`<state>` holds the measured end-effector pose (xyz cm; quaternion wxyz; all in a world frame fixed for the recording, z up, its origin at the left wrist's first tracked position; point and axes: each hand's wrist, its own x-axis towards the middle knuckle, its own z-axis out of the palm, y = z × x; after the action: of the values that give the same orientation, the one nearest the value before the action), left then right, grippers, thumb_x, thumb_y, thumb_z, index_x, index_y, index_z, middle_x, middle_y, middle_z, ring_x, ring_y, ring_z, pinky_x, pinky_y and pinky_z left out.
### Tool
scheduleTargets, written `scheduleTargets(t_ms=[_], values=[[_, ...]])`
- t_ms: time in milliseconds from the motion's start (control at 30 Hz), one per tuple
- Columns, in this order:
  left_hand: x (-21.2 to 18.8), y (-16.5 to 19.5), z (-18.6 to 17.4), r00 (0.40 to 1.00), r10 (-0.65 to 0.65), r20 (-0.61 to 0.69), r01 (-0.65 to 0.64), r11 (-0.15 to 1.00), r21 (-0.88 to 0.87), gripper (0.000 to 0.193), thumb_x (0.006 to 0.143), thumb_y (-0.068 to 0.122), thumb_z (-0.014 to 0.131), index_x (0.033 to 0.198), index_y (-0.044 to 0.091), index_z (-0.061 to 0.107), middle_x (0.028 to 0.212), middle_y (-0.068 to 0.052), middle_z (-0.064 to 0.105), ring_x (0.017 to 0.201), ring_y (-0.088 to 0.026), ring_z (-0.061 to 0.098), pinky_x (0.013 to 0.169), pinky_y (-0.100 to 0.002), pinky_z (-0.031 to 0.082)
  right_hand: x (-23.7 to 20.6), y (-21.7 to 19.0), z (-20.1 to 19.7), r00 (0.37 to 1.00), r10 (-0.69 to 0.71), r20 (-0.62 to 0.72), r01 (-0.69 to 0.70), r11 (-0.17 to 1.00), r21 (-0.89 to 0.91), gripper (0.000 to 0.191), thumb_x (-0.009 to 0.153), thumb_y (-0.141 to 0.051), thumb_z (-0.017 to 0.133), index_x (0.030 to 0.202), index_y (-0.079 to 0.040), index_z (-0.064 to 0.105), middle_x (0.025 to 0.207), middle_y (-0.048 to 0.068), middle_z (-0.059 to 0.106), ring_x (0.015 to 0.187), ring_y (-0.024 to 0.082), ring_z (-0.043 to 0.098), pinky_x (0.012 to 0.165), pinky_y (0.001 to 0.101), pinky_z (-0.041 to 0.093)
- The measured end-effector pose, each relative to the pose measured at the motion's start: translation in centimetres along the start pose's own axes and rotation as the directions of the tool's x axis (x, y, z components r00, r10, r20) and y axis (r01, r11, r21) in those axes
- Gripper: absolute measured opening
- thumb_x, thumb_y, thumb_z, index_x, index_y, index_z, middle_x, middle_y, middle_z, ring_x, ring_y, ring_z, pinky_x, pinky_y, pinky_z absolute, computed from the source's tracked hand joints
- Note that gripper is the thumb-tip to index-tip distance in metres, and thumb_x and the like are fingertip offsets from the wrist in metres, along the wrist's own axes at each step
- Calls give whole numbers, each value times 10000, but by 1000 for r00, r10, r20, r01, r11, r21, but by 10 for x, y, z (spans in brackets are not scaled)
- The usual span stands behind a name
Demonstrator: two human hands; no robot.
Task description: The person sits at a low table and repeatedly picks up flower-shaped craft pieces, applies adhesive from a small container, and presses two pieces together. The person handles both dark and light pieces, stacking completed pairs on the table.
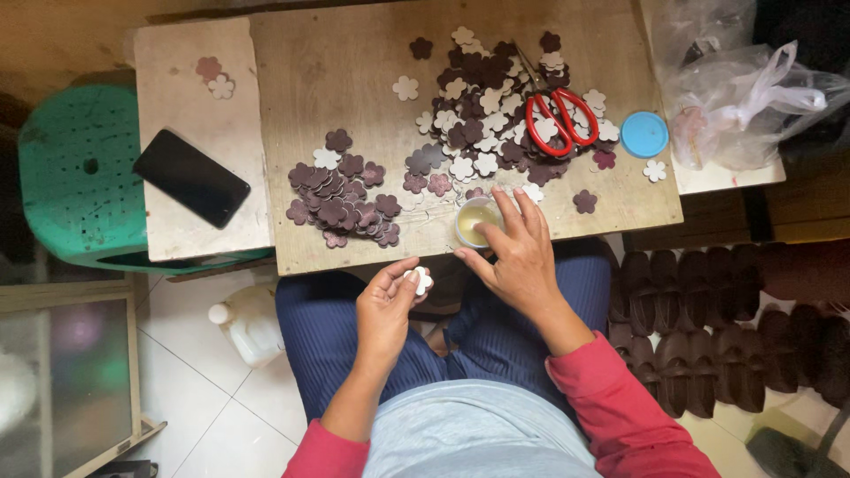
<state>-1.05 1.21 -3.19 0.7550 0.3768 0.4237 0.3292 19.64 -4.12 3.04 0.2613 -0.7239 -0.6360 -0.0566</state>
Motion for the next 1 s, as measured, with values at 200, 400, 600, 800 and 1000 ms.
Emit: scheduleTargets(t_ms=[200,400,600,800,1000], values=[[-4,4,6,999,-48,25,49,998,-28,408,1000,88,578,1404,38,581,1229,-75,686,1092,-120,674,933,-300,583,-5,-5,-17,999,20,-30,-19,999,40,385,822,-388,850,948,-55,703,1493,214,516,1432,450,397,1175,532,338],[-7,11,17,997,-68,48,70,996,-50,476,1011,78,554,1486,65,522,1250,-68,665,1088,-129,653,950,-314,565,-4,-13,-25,1000,19,11,-20,995,93,360,811,-366,852,880,-60,676,1479,219,539,1427,449,416,1169,532,347],[-14,19,24,995,-72,75,78,993,-84,540,1011,68,538,1543,86,451,1224,-107,676,1074,-144,665,964,-308,564,-17,-33,-52,997,61,44,-74,895,440,209,842,-170,762,1035,-96,738,1472,174,573,1433,397,472,1198,510,357],[-23,25,32,983,-55,173,88,977,-194,562,1023,47,505,1571,63,386,1284,-145,660,1128,-159,658,974,-310,554,-24,-56,-51,999,-46,-5,46,942,334,397,798,23,701,1167,-117,751,1456,162,566,1391,386,482,1179,469,394],[-27,25,34,975,1,222,49,974,-220,550,1044,40,493,1580,27,373,1337,-187,639,1150,-184,647,986,-318,548,-24,-58,-49,994,-105,-32,110,965,239,414,784,25,715,1173,-112,749,1452,160,563,1385,386,488,1165,474,409]])
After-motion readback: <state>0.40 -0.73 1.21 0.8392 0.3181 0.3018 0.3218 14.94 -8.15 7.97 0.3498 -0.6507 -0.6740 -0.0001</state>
